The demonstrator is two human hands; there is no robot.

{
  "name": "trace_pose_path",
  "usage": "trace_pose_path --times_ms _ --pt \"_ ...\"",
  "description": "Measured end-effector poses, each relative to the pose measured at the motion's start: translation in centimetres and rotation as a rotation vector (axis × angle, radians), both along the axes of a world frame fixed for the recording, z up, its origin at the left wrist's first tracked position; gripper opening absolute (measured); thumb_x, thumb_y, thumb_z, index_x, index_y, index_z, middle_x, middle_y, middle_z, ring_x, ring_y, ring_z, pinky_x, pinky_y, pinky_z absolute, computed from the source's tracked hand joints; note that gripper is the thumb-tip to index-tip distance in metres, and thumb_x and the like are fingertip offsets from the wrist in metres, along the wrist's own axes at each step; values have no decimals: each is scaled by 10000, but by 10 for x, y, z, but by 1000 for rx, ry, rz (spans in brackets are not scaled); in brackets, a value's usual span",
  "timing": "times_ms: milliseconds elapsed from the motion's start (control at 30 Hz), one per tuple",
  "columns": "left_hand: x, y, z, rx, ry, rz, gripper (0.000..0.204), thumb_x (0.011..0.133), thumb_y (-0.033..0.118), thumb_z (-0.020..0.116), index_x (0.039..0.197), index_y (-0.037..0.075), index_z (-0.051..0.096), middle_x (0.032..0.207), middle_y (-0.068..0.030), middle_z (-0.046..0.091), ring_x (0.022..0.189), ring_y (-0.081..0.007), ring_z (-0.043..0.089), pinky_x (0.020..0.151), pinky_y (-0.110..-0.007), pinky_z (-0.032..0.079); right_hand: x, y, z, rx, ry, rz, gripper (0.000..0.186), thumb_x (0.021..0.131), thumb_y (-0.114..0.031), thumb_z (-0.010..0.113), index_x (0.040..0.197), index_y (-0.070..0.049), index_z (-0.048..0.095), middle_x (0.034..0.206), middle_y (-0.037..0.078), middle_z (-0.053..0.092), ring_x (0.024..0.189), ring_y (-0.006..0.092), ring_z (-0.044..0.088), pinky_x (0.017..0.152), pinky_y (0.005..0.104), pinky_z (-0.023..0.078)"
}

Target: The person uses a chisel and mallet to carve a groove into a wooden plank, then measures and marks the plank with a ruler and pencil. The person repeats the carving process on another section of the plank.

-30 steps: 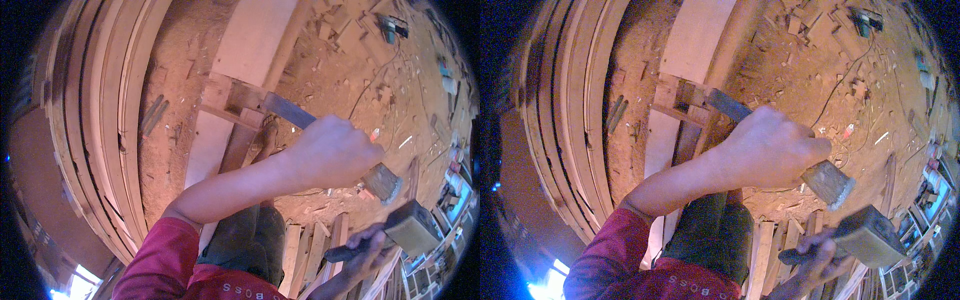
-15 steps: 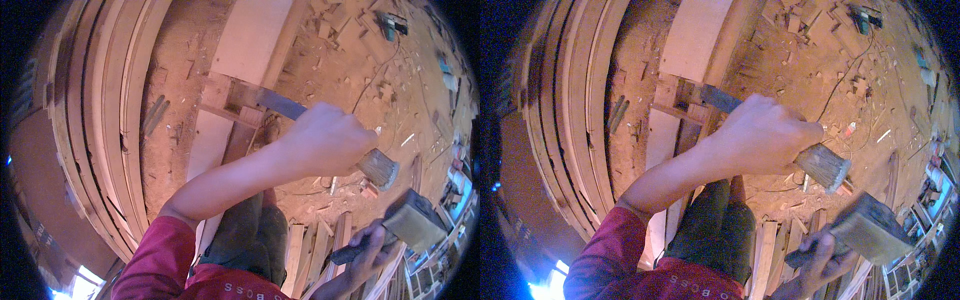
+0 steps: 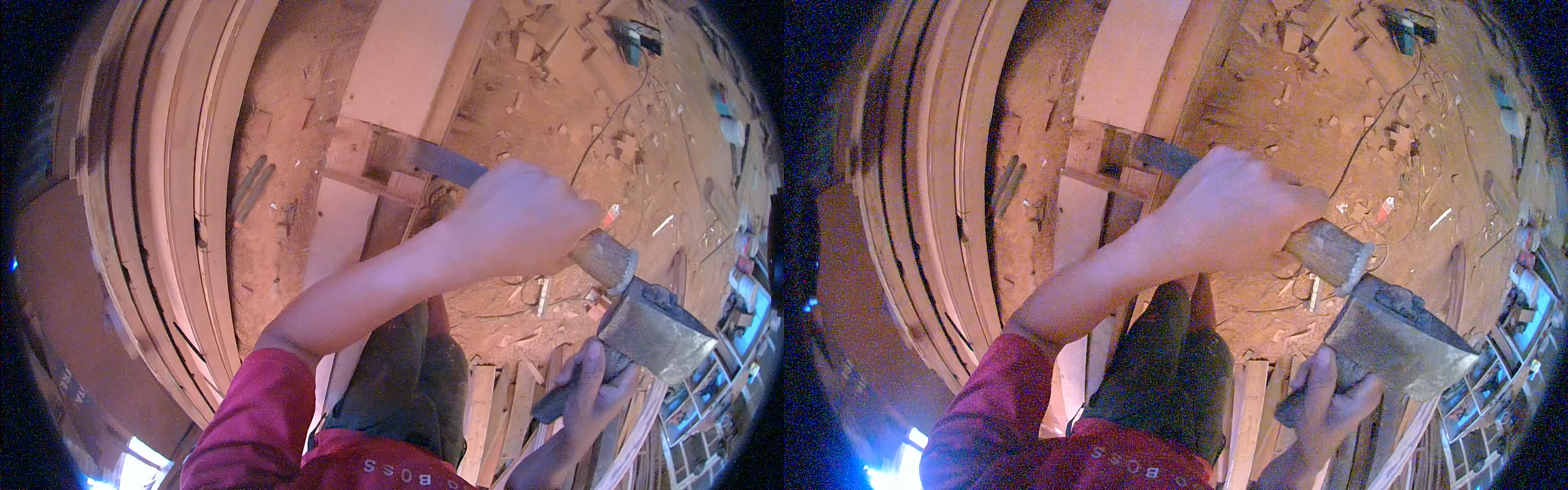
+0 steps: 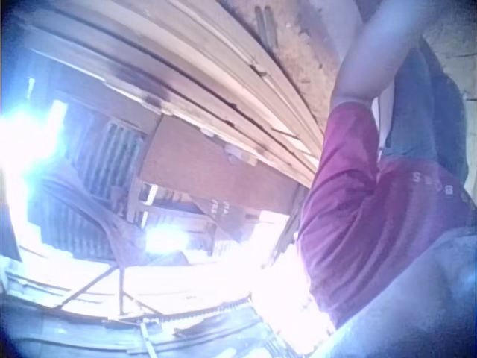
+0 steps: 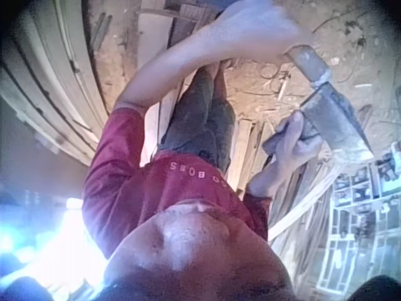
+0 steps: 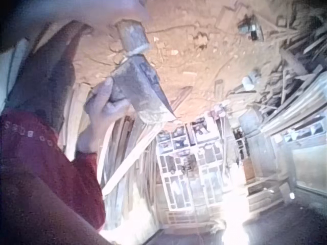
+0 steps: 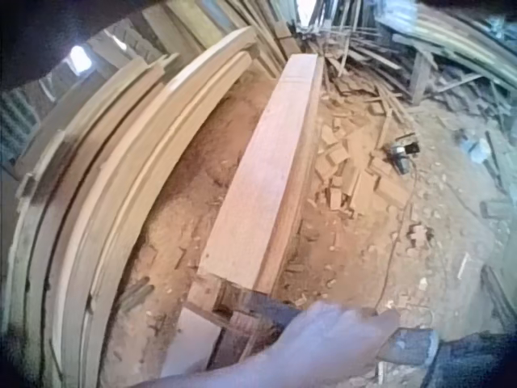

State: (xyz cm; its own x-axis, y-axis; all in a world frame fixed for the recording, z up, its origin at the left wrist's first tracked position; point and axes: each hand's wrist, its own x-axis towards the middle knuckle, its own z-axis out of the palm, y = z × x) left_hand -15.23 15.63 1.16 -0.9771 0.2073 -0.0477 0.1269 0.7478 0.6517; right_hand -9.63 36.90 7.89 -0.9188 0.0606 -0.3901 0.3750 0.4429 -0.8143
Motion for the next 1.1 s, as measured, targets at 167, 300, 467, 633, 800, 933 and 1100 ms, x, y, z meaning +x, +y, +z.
trace_pose_path --times_ms 167,300,467,633,800,933,1100 --pt "-1 -1 -2 -4 -3 18 166 709 207 685 833 119 621 706 -120 667 687 -343 676 581 -483 520 -1 13 -8 -64 74 52 190 965 -153 575 937 -23 439 623 69 534 459 123 508 428 257 419" --pt "0 -3 -4 -25 9 35 189 688 208 699 833 118 617 717 -114 667 691 -340 674 581 -480 518 -4 14 -8 4 91 96 171 986 -170 545 961 -26 456 606 54 519 450 120 499 423 248 416" --pt "0 -2 -3 -19 43 37 188 685 215 701 826 115 628 704 -107 664 687 -335 673 592 -466 522 -1 13 -14 -98 73 21 181 981 -166 566 955 -21 462 608 52 521 463 110 502 426 246 419" --pt "2 -5 -3 -25 70 60 173 703 227 699 804 100 638 692 -120 665 688 -325 679 599 -453 524 -11 8 -7 -108 116 -3 157 978 -144 562 941 -18 475 590 51 513 465 107 499 428 240 408" --pt "1 -4 -3 -110 -38 65 269 638 261 747 830 117 625 745 -113 675 723 -343 670 623 -472 524 -13 0 -13 -66 -55 127 162 959 -115 585 947 -12 460 626 54 540 492 102 521 444 246 417" --pt "7 -14 4 -41 41 117 237 651 221 738 845 117 649 752 -120 681 752 -356 672 642 -447 530 -9 22 -15 -116 -18 117 189 973 -153 579 936 -18 452 642 61 529 477 110 518 426 249 428" --pt "13 -51 28 406 564 595 231 680 120 717 894 55 657 747 -40 674 701 -191 675 643 -340 523 13 55 -25 -109 -157 12 210 969 -192 594 933 -38 456 614 45 515 463 114 518 410 256 430"
